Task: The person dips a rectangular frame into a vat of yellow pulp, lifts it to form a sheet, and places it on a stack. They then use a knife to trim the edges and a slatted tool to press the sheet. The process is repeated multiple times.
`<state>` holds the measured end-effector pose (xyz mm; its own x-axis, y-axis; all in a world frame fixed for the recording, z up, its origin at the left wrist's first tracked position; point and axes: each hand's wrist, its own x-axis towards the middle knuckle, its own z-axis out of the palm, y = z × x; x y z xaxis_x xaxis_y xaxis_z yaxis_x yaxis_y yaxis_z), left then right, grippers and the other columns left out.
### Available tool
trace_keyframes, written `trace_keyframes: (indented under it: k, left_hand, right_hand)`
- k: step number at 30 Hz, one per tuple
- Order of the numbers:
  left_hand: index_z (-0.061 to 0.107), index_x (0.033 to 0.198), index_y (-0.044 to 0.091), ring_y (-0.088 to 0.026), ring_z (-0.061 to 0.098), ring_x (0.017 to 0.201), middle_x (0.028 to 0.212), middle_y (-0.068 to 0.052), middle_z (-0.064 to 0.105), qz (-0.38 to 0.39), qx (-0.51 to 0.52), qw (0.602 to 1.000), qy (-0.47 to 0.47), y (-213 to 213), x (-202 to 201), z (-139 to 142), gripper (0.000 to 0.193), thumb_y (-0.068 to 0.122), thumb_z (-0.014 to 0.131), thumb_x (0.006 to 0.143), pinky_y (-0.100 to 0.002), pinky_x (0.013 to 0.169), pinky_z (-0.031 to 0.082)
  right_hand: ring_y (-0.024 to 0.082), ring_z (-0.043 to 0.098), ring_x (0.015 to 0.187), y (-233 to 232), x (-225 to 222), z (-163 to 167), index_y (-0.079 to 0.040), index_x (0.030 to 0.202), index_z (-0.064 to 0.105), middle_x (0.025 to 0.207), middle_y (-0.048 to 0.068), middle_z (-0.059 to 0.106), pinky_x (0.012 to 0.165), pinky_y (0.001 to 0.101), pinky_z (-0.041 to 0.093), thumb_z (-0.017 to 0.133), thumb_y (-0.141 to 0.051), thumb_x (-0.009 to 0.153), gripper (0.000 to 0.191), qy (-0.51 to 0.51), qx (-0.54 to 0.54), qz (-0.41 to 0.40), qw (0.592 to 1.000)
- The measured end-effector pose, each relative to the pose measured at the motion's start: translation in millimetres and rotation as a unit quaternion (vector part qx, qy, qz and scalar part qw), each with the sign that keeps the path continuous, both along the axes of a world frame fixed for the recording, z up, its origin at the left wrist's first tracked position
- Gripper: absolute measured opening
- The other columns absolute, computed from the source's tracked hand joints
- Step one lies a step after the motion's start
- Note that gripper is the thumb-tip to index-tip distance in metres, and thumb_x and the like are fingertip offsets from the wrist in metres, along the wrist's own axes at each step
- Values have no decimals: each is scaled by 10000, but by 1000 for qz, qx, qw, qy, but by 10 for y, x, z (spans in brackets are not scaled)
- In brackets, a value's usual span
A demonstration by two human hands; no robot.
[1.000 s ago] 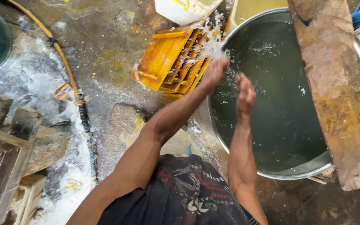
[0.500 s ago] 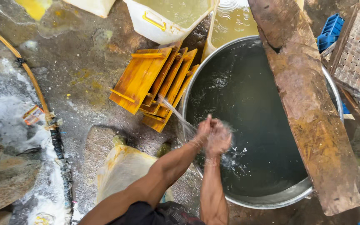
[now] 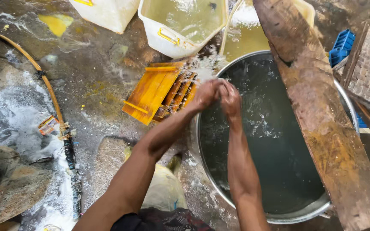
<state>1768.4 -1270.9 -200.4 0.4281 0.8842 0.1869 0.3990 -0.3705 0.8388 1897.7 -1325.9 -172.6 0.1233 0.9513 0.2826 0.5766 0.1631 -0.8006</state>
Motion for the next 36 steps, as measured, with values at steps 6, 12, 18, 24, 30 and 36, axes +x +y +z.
trace_keyframes:
  k: [6, 12, 18, 24, 30, 36]
  left_hand:
    - [584, 1375, 25, -395, 554, 1365, 1375, -235, 624, 130, 48, 990, 13, -1077, 522, -995, 485, 262, 675, 962, -512, 1228, 378]
    - [669, 1133, -57, -315, 678, 1027, 1153, -245, 692, 246, -572, 746, -238, -1351, 862, -961, 569, 479, 487, 1075, -448, 915, 580]
    - [712, 1065, -38, -225, 638, 882, 952, -121, 699, 151, -98, 856, -485, -325, 874, 183, 412, 317, 519, 1142, -387, 843, 532]
    - [688, 1221, 17, -349, 677, 1079, 1168, -194, 719, 270, 30, 959, -82, 239, 655, 95, 384, 289, 616, 959, -455, 987, 543]
    - [565, 1409, 64, -400, 454, 1388, 1458, -213, 560, 223, -68, 972, 42, -709, 812, -829, 569, 376, 643, 939, -511, 1169, 301]
    - [636, 1193, 32, -398, 541, 1162, 1244, -228, 616, 244, -496, 831, -57, -1519, 842, -1191, 568, 554, 545, 988, -546, 975, 421]
  right_hand:
    - [230, 681, 1103, -1419, 411, -766, -38, 1254, 642, 1220, 133, 699, 974, 342, 543, 476, -282, 1084, 341, 216, -55, -464, 857]
    - [230, 673, 956, -1283, -51, -899, -65, 998, 642, 1005, 108, 694, 884, 381, 563, 389, -301, 1124, 368, 764, -76, -193, 611]
    - [225, 661, 811, 119, 60, 41, -98, 741, 626, 792, 73, 674, 778, 416, 579, 367, -368, 1119, 532, 774, 168, 128, 597]
    - [379, 596, 840, 618, 201, 207, 44, 1051, 702, 997, 227, 684, 830, 447, 542, 531, -259, 1151, 362, -30, -109, -30, 993]
    - [275, 707, 1085, -901, 722, -598, -13, 1246, 718, 1200, 161, 742, 939, 365, 542, 598, -231, 1059, 311, -24, -4, -253, 967]
    - [327, 698, 1093, -1783, 315, -1103, -40, 1052, 677, 1099, 175, 707, 1016, 453, 542, 518, -249, 1093, 266, 640, -210, -380, 634]
